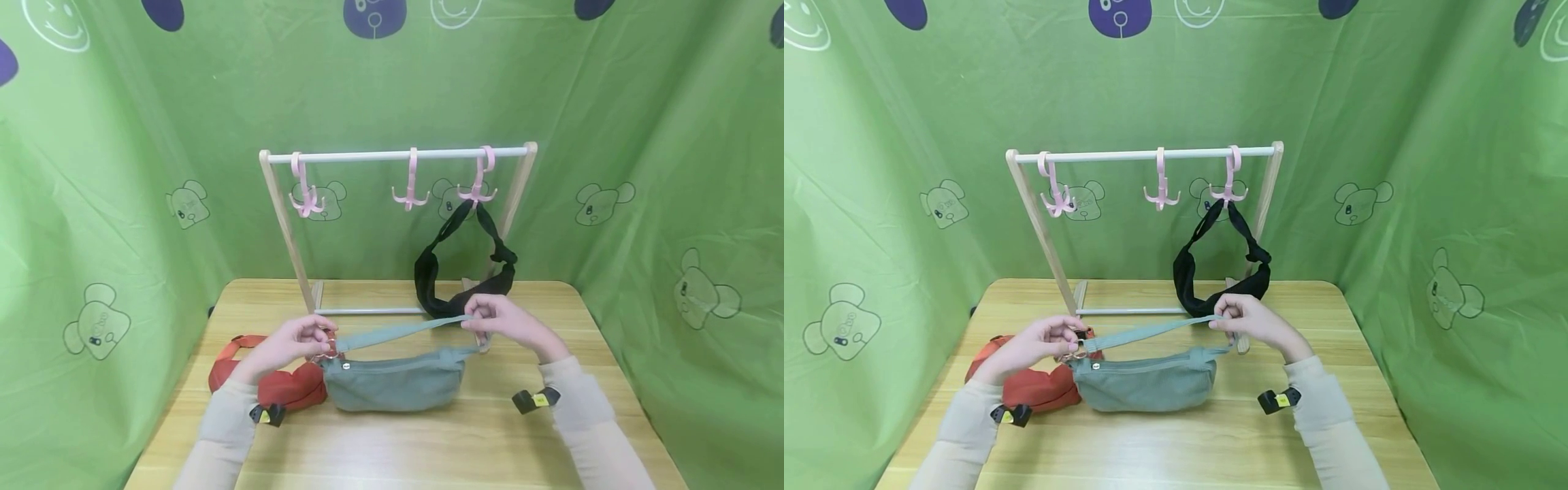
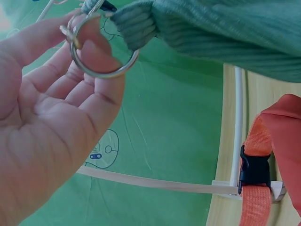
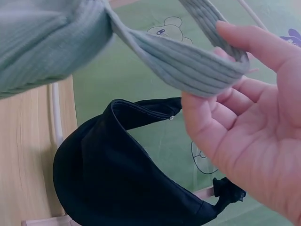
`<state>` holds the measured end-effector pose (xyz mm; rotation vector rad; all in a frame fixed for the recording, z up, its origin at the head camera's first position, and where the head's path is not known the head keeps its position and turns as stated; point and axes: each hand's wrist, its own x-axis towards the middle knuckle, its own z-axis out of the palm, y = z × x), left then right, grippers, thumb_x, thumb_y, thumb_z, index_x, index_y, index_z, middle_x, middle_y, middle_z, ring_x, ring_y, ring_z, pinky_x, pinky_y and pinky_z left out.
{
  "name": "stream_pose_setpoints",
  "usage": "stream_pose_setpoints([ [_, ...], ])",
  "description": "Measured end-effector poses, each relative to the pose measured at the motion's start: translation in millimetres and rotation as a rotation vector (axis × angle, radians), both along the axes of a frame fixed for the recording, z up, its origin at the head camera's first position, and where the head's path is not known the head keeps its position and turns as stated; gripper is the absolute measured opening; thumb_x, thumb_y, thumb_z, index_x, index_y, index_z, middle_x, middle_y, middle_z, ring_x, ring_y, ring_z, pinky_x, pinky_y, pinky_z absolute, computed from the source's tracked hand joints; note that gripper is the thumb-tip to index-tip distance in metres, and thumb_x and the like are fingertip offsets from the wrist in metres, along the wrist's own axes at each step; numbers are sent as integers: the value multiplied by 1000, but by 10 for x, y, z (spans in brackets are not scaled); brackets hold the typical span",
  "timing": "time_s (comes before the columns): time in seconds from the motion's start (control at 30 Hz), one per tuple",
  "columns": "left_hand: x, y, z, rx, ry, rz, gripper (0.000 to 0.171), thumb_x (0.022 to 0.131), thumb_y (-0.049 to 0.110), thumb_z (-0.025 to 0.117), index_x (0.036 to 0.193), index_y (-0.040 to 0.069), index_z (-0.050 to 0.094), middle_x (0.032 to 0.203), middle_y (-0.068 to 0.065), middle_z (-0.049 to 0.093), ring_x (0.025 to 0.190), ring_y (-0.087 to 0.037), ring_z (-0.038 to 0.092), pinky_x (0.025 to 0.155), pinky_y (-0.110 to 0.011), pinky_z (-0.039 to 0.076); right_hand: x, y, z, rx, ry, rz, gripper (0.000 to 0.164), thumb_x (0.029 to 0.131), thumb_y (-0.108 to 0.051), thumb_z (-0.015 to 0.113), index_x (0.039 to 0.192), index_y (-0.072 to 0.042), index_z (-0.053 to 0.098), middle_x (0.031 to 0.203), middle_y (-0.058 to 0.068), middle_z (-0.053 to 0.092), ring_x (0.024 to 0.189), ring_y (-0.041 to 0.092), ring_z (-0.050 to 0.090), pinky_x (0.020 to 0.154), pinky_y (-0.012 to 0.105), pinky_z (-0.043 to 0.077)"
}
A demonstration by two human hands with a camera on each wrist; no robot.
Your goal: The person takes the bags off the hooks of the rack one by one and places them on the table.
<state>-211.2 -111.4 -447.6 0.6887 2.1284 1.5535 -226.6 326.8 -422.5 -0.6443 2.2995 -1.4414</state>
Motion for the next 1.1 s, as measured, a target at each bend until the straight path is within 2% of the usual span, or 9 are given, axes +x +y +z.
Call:
stream_pose_setpoints([
  [0.13, 21, -3, -7, -9, -19, -38, 35, 91, 9, 66, 124, 1, 55, 94, -12, 66, 78, -7, 65, 67, -25, 57, 11, 19, -16, 4, -38, 38, 21, 92, -14, 66, 94, 2, 53, 66, 13, 61, 56, 15, 62, 56, 34, 55],
  [0.3, 9, 3, -60, 22, -28, -42, 36, 91, 7, 65, 124, -2, 54, 92, -8, 64, 82, -6, 66, 73, -24, 57, 13, 16, -45, 10, -59, 40, 20, 92, -15, 66, 95, 1, 53, 67, 8, 60, 57, 12, 61, 55, 33, 55],
  [0.53, -20, 24, -143, 4, 11, -24, 37, 91, 4, 65, 125, -4, 54, 93, -15, 65, 84, -5, 64, 76, -21, 56, -7, -17, -89, 37, -60, 37, 23, 91, -16, 67, 95, 2, 53, 69, 10, 60, 59, 13, 61, 56, 31, 54],
  [0.77, -1, 31, -126, -1, 31, -38, 37, 90, 6, 67, 124, -2, 55, 92, -15, 64, 83, -6, 63, 76, -21, 55, -9, -21, -95, 44, -52, 50, 21, 91, -16, 67, 92, 0, 54, 66, 11, 60, 58, 14, 62, 55, 35, 55],
  [0.93, -2, 28, -135, -13, 38, -43, 37, 89, 6, 67, 124, 1, 56, 91, -17, 62, 80, -7, 62, 71, -21, 54, -12, -20, -107, 39, -68, 57, 21, 91, -16, 67, 93, 1, 54, 67, 11, 59, 58, 16, 62, 55, 32, 55],
  [1.1, -19, 34, -161, -18, 40, -32, 36, 90, 6, 66, 124, -2, 56, 92, -19, 63, 81, -6, 62, 75, -23, 56, -20, -26, -130, 52, -54, 54, 22, 91, -15, 67, 94, 3, 54, 67, 15, 59, 58, 14, 60, 54, 29, 52],
])
